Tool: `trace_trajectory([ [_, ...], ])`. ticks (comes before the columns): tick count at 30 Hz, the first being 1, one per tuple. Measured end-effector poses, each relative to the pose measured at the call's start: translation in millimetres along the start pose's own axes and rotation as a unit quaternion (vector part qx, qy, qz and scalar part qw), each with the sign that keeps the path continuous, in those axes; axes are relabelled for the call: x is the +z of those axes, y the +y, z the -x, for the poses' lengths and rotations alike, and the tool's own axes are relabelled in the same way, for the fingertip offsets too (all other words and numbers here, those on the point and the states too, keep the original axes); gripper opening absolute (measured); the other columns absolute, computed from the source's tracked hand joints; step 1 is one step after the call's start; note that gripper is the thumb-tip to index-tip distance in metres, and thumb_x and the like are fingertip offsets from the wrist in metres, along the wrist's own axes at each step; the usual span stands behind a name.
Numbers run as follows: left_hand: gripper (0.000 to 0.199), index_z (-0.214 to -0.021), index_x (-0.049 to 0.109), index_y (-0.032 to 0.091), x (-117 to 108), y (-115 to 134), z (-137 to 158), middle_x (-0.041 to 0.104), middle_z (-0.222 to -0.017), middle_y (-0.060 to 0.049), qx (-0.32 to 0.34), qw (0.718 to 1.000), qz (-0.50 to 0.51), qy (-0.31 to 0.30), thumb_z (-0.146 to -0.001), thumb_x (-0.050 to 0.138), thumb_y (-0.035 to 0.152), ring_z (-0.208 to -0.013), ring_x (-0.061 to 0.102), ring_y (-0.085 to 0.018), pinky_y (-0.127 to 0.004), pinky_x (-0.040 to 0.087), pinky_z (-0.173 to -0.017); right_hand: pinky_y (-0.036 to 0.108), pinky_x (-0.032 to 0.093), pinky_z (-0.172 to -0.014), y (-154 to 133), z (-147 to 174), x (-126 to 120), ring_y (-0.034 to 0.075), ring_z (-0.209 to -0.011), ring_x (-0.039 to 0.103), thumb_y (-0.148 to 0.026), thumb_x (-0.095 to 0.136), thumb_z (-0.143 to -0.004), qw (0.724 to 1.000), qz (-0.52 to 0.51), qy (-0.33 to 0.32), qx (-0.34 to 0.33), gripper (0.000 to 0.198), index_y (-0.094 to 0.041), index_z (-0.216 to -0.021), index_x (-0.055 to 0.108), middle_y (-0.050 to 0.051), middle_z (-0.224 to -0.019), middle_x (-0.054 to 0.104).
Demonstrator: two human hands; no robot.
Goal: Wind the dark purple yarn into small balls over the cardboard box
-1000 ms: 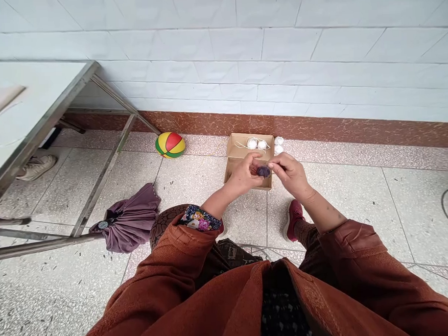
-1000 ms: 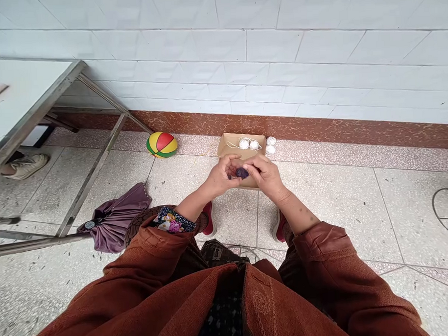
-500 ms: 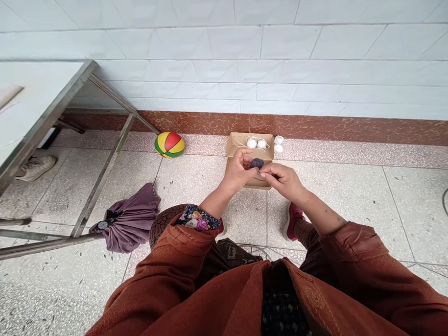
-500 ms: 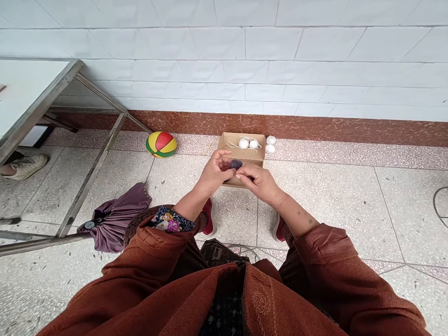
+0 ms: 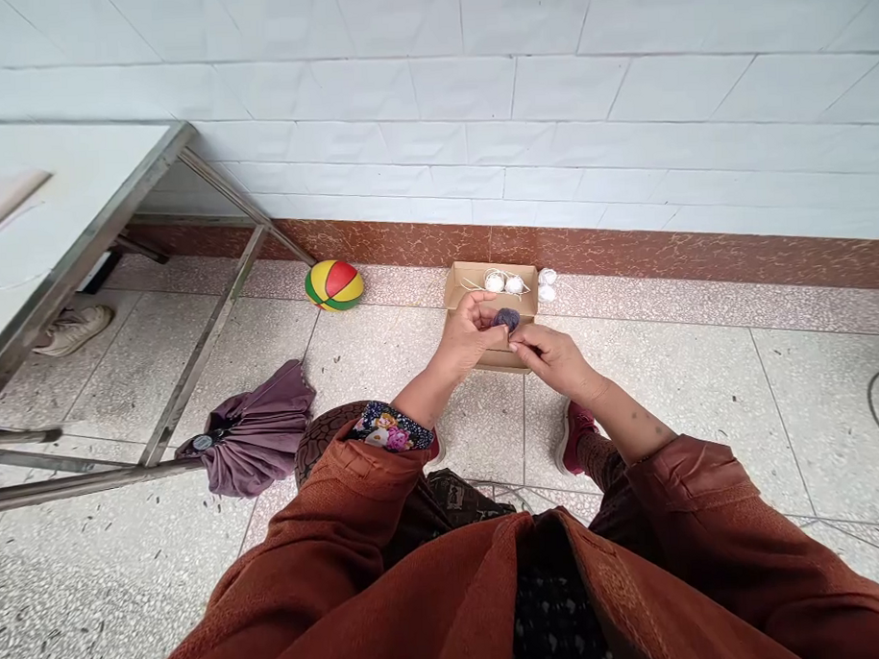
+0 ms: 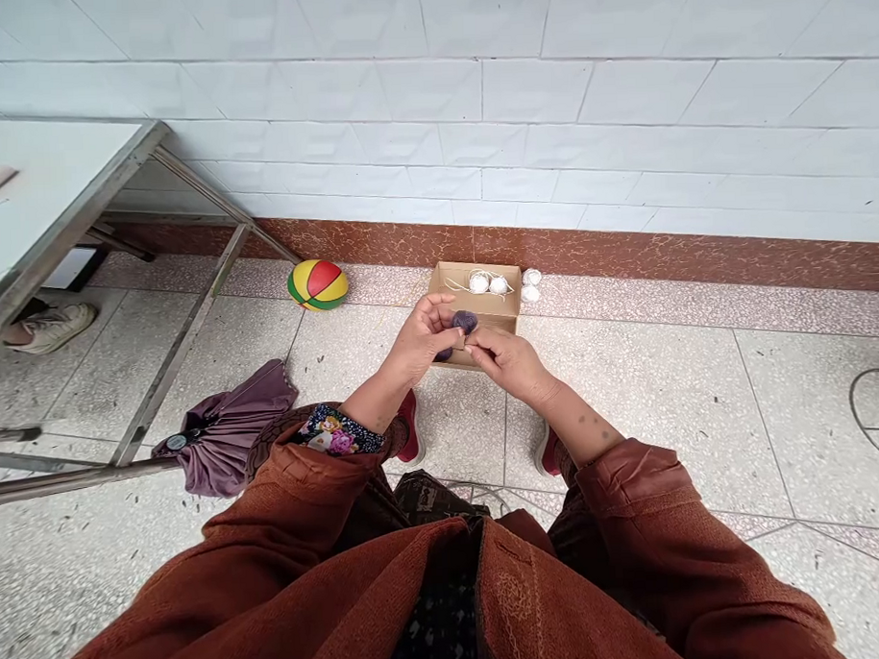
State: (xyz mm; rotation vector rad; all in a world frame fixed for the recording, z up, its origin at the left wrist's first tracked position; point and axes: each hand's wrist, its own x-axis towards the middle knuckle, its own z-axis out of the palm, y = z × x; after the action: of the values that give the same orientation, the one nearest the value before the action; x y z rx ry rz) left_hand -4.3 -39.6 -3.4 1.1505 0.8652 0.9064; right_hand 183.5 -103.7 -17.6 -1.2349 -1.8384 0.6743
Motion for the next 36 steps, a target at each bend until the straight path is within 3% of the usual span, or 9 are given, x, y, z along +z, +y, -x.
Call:
trace_trajectory([
  [5,0.069,-0.125,0.059,0.023,3.3,-4.6,1.8,0.069,-0.089,0.004,0.004,0.994,-0.100,-0.044,-0.064,0.090,0.013,-0.081,0.065,-0.013,-0.031,0.049,-0.081,0.037,0.058,-0.083,-1.6,-3.3,-10.6,0.022,-0.085,0.070,-0.044,0.062,-0.107,0.999,-0.002,0.036,-0.008,0.024,-0.027,-0.094,0.074,0.005,-0.090,0.077],
  [10,0.063,-0.127,0.059,0.023,5.6,-0.6,8.3,0.070,-0.094,0.002,-0.003,0.987,0.001,-0.163,-0.070,0.087,0.017,-0.087,0.068,-0.013,-0.030,0.049,-0.083,0.035,0.055,-0.078,11.1,-10.0,-12.6,0.021,-0.079,0.066,-0.046,0.060,-0.107,0.996,-0.009,0.081,0.046,0.030,-0.025,-0.088,0.071,0.003,-0.084,0.073],
  [14,0.057,-0.126,0.060,0.023,1.9,1.9,5.8,0.072,-0.094,0.002,0.009,0.994,0.062,-0.089,-0.075,0.085,0.022,-0.088,0.068,-0.013,-0.031,0.050,-0.087,0.032,0.050,-0.071,13.0,-6.2,-3.3,0.019,-0.073,0.062,-0.045,0.059,-0.107,0.997,-0.002,0.047,0.054,0.029,-0.024,-0.090,0.069,0.002,-0.080,0.069],
  [19,0.051,-0.120,0.059,0.022,-2.0,-1.6,-0.9,0.072,-0.090,0.003,0.001,0.999,-0.024,0.020,-0.074,0.081,0.013,-0.083,0.067,-0.013,-0.031,0.050,-0.085,0.033,0.053,-0.077,-1.1,-1.4,-1.9,0.019,-0.078,0.066,-0.041,0.061,-0.106,0.999,-0.040,-0.006,-0.022,0.024,-0.025,-0.094,0.072,0.003,-0.087,0.074],
  [22,0.059,-0.123,0.061,0.021,-0.1,-3.7,0.3,0.070,-0.090,0.004,0.003,0.996,-0.093,0.013,-0.070,0.082,0.010,-0.080,0.065,-0.012,-0.030,0.049,-0.081,0.033,0.053,-0.076,-7.3,-3.9,-9.1,0.019,-0.078,0.066,-0.044,0.065,-0.105,0.998,-0.065,0.021,-0.005,0.023,-0.025,-0.095,0.074,0.003,-0.087,0.074],
  [24,0.064,-0.127,0.062,0.021,2.0,-3.0,3.6,0.070,-0.090,0.003,0.001,0.994,-0.105,-0.028,-0.068,0.084,0.010,-0.081,0.064,-0.012,-0.029,0.048,-0.079,0.033,0.052,-0.074,-5.9,-7.4,-14.1,0.018,-0.076,0.064,-0.047,0.067,-0.104,0.995,-0.074,0.059,0.028,0.026,-0.025,-0.092,0.074,0.002,-0.084,0.073],
  [29,0.066,-0.136,0.066,0.025,4.4,3.4,11.3,0.073,-0.098,0.000,-0.019,0.987,0.042,-0.152,-0.074,0.086,0.017,-0.093,0.068,-0.014,-0.030,0.051,-0.088,0.031,0.046,-0.067,9.6,-11.6,-13.9,0.016,-0.067,0.056,-0.054,0.066,-0.102,0.988,-0.071,0.091,0.106,0.036,-0.024,-0.085,0.069,0.000,-0.074,0.066],
  [32,0.054,-0.132,0.073,0.026,3.8,2.7,9.8,0.075,-0.107,-0.003,-0.026,0.986,0.122,-0.113,-0.079,0.087,0.024,-0.098,0.068,-0.014,-0.029,0.051,-0.088,0.030,0.047,-0.066,11.9,-7.0,-5.6,0.017,-0.067,0.057,-0.051,0.062,-0.104,0.992,-0.049,0.060,0.096,0.033,-0.024,-0.086,0.067,0.000,-0.075,0.065],
  [36,0.036,-0.114,0.078,0.023,3.9,-5.7,4.9,0.076,-0.116,-0.005,-0.043,0.987,0.149,-0.034,-0.079,0.087,0.026,-0.104,0.068,-0.016,-0.030,0.053,-0.092,0.034,0.053,-0.077,2.4,0.2,0.9,0.020,-0.080,0.065,-0.038,0.059,-0.107,1.000,-0.007,0.019,0.005,0.023,-0.025,-0.092,0.069,0.003,-0.087,0.073],
])
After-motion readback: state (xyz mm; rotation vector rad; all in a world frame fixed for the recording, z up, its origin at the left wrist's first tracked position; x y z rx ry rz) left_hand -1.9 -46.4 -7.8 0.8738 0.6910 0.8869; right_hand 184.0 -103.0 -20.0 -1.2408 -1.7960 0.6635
